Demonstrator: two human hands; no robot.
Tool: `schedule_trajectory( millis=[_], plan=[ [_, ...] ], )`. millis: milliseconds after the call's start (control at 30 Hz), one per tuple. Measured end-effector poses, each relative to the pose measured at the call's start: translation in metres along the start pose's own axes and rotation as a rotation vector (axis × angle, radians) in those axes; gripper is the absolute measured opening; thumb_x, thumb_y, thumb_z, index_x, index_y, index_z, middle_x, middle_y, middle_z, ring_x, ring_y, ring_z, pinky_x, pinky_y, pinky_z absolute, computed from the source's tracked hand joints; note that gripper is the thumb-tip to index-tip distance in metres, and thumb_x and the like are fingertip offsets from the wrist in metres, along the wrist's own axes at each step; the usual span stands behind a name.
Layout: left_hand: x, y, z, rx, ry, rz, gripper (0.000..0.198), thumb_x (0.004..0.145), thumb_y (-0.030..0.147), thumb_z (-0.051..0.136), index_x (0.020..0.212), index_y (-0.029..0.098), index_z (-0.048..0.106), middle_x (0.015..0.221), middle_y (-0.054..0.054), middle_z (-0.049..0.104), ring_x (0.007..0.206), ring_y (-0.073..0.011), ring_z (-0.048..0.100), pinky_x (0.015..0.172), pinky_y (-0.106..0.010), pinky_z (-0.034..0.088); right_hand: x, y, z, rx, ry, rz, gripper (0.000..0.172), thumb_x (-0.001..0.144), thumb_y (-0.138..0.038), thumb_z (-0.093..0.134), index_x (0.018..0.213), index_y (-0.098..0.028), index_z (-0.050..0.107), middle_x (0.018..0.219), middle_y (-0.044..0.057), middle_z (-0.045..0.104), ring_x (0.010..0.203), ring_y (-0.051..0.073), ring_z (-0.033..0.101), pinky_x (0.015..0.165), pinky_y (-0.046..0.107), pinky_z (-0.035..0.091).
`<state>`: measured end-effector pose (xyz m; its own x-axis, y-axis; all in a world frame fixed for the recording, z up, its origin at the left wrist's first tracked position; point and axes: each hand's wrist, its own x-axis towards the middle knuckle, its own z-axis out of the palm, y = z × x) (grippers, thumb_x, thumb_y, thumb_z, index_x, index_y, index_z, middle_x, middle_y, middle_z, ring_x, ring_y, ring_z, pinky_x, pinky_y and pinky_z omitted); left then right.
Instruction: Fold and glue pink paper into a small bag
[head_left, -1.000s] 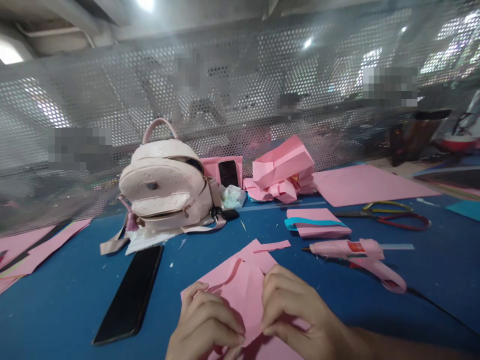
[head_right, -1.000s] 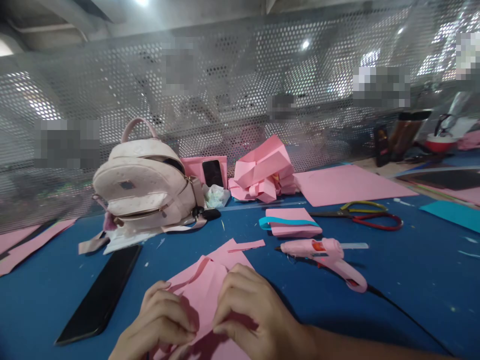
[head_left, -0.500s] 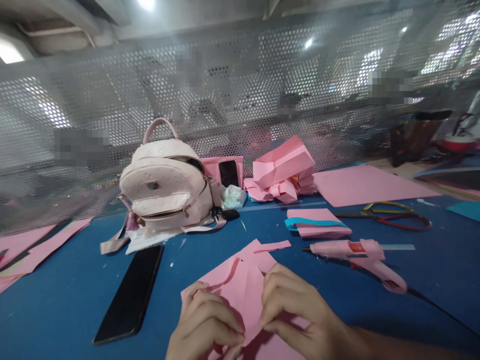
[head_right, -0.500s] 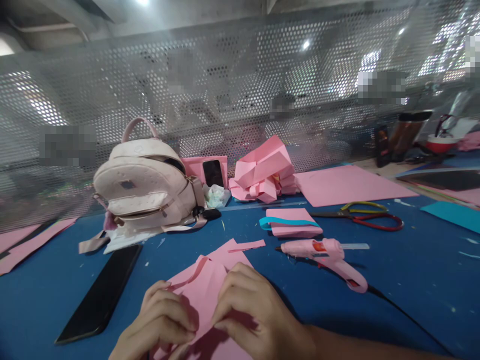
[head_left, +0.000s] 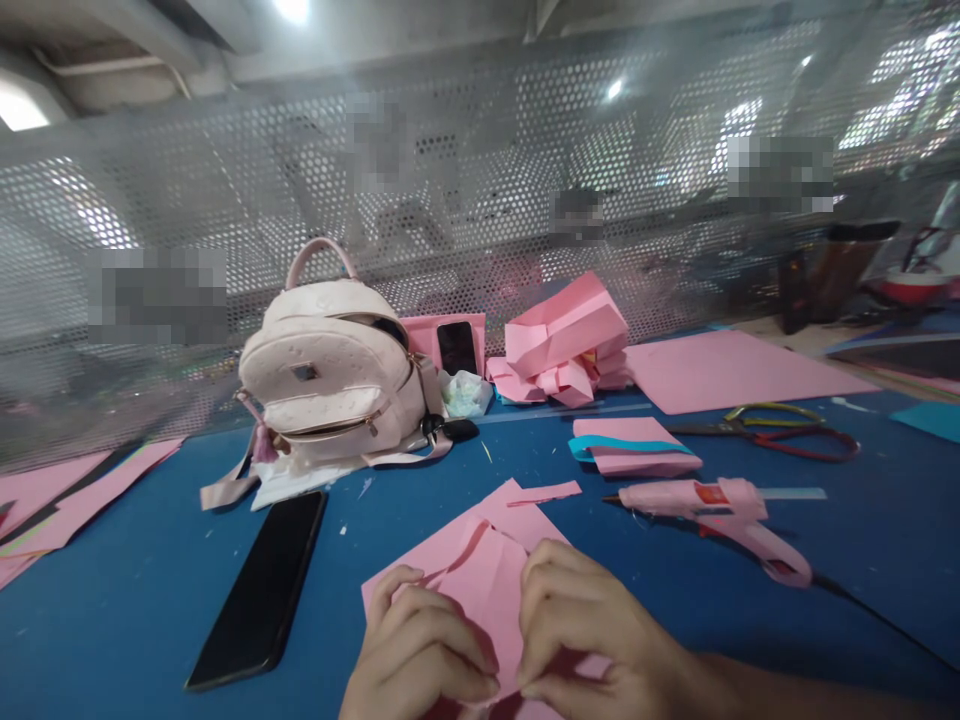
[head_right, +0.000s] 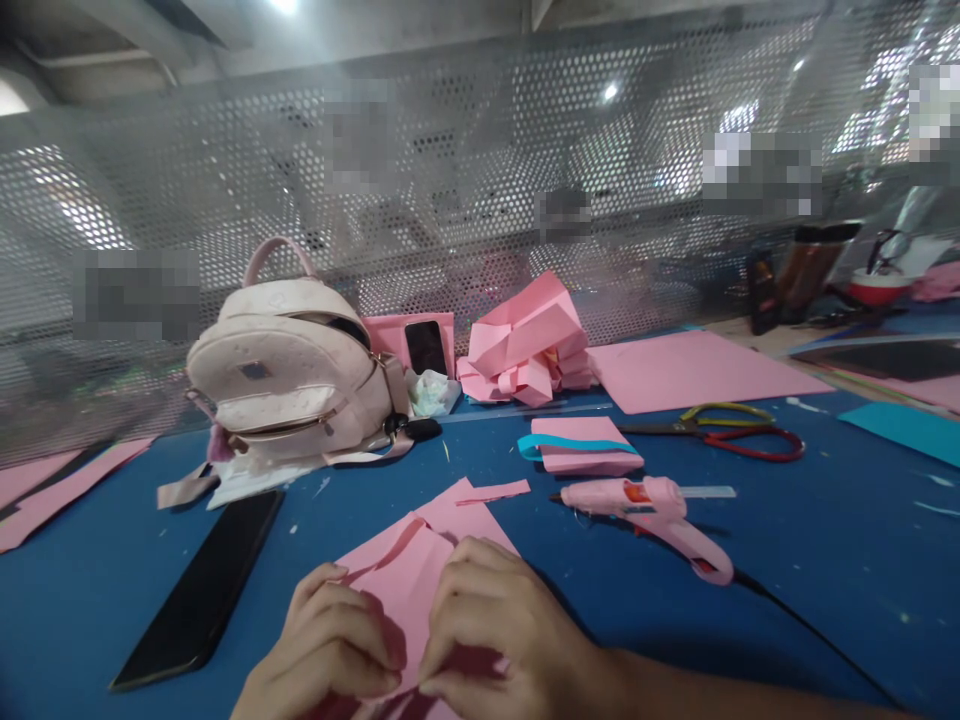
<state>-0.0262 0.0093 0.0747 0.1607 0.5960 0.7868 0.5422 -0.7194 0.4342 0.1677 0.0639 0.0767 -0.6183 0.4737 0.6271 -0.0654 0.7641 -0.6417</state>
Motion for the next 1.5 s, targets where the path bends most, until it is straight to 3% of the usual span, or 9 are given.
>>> schedule_trajectory(
  millis=[267, 567, 733, 867, 1000, 1100, 1200, 1300, 1500],
  plan=[
    [-0.005, 0.002, -0.001, 0.019, -0.050, 0.030, 0.027, 0.099, 0.029, 0.056, 0.072, 0.026, 0.059, 0.065, 0.007, 0.069, 0.065, -0.0131, 0.062, 0.098, -0.038, 0.032, 0.003, -0.005, 0.001, -0.079, -0.038, -0.047, 0.009, 0.088, -0.015, 0.064, 0.081, -0.021, 0.063, 0.073, 0.000, 0.064, 0.074, 0.015, 0.056, 0.073, 0.031, 0.045],
    [-0.003, 0.005, -0.005, 0.059, -0.100, 0.090, 0.025, 0.089, 0.011, 0.061, 0.069, 0.023, 0.052, 0.065, 0.009, 0.067, 0.065, -0.0116, 0.063, 0.099, -0.038, 0.031, 0.000, -0.005, 0.003, -0.154, -0.057, -0.080, 0.009, 0.086, -0.014, 0.059, 0.080, -0.021, 0.060, 0.074, 0.001, 0.063, 0.074, 0.017, 0.054, 0.071, 0.033, 0.043],
    [-0.003, 0.002, -0.011, 0.056, -0.095, 0.086, 0.019, 0.089, 0.012, 0.060, 0.074, 0.024, 0.055, 0.069, 0.007, 0.069, 0.067, -0.0131, 0.064, 0.098, -0.039, 0.035, 0.000, -0.004, 0.002, -0.107, -0.008, -0.057, 0.019, 0.097, -0.031, 0.058, 0.083, -0.021, 0.064, 0.075, 0.002, 0.064, 0.077, 0.017, 0.055, 0.073, 0.033, 0.044],
    [-0.001, -0.009, -0.023, 0.017, -0.191, 0.093, 0.013, 0.087, 0.012, 0.063, 0.083, 0.024, 0.061, 0.077, 0.004, 0.072, 0.070, -0.0152, 0.068, 0.095, -0.038, 0.039, 0.002, -0.002, -0.003, -0.139, -0.026, -0.011, 0.031, 0.102, -0.044, 0.049, 0.092, -0.020, 0.066, 0.086, 0.004, 0.066, 0.087, 0.018, 0.057, 0.083, 0.036, 0.045],
    [-0.006, -0.010, -0.023, -0.058, -0.070, -0.095, 0.008, 0.094, 0.020, 0.059, 0.087, 0.022, 0.063, 0.078, 0.001, 0.072, 0.073, -0.0169, 0.068, 0.094, -0.038, 0.042, 0.004, 0.003, -0.010, -0.237, -0.020, 0.029, 0.024, 0.099, -0.041, 0.056, 0.111, -0.021, 0.063, 0.107, 0.008, 0.065, 0.106, 0.022, 0.055, 0.098, 0.042, 0.041],
    [-0.011, -0.003, -0.018, -0.146, 0.076, -0.197, 0.017, 0.100, 0.030, 0.052, 0.088, 0.022, 0.061, 0.078, 0.000, 0.070, 0.074, -0.0166, 0.067, 0.099, -0.039, 0.039, 0.004, 0.010, -0.014, -0.222, 0.066, 0.093, 0.018, 0.099, -0.030, 0.055, 0.113, -0.022, 0.062, 0.112, 0.008, 0.064, 0.111, 0.023, 0.054, 0.099, 0.041, 0.040],
    [-0.012, 0.001, -0.019, -0.189, 0.099, -0.127, 0.016, 0.101, 0.029, 0.050, 0.088, 0.022, 0.058, 0.077, 0.002, 0.068, 0.072, -0.0142, 0.066, 0.105, -0.039, 0.035, 0.004, 0.017, -0.016, -0.151, 0.122, 0.150, 0.014, 0.099, -0.033, 0.058, 0.099, -0.022, 0.066, 0.103, 0.006, 0.067, 0.103, 0.022, 0.057, 0.093, 0.039, 0.041],
    [-0.009, -0.001, -0.025, -0.212, 0.053, -0.085, 0.010, 0.100, 0.024, 0.051, 0.093, 0.022, 0.058, 0.080, 0.001, 0.069, 0.074, -0.0136, 0.068, 0.102, -0.035, 0.041, 0.004, 0.020, -0.016, -0.089, 0.126, 0.157, 0.021, 0.098, -0.038, 0.059, 0.088, -0.021, 0.067, 0.095, 0.004, 0.067, 0.096, 0.020, 0.058, 0.091, 0.038, 0.042],
    [-0.003, -0.001, -0.021, -0.391, 0.253, -0.541, 0.020, 0.101, 0.037, 0.050, 0.090, 0.021, 0.055, 0.088, -0.004, 0.065, 0.085, -0.0160, 0.064, 0.074, -0.024, 0.052, 0.004, 0.010, -0.014, -0.062, 0.063, 0.088, 0.022, 0.098, -0.042, 0.058, 0.099, -0.021, 0.064, 0.095, 0.004, 0.066, 0.092, 0.019, 0.057, 0.095, 0.040, 0.041]
  ],
)
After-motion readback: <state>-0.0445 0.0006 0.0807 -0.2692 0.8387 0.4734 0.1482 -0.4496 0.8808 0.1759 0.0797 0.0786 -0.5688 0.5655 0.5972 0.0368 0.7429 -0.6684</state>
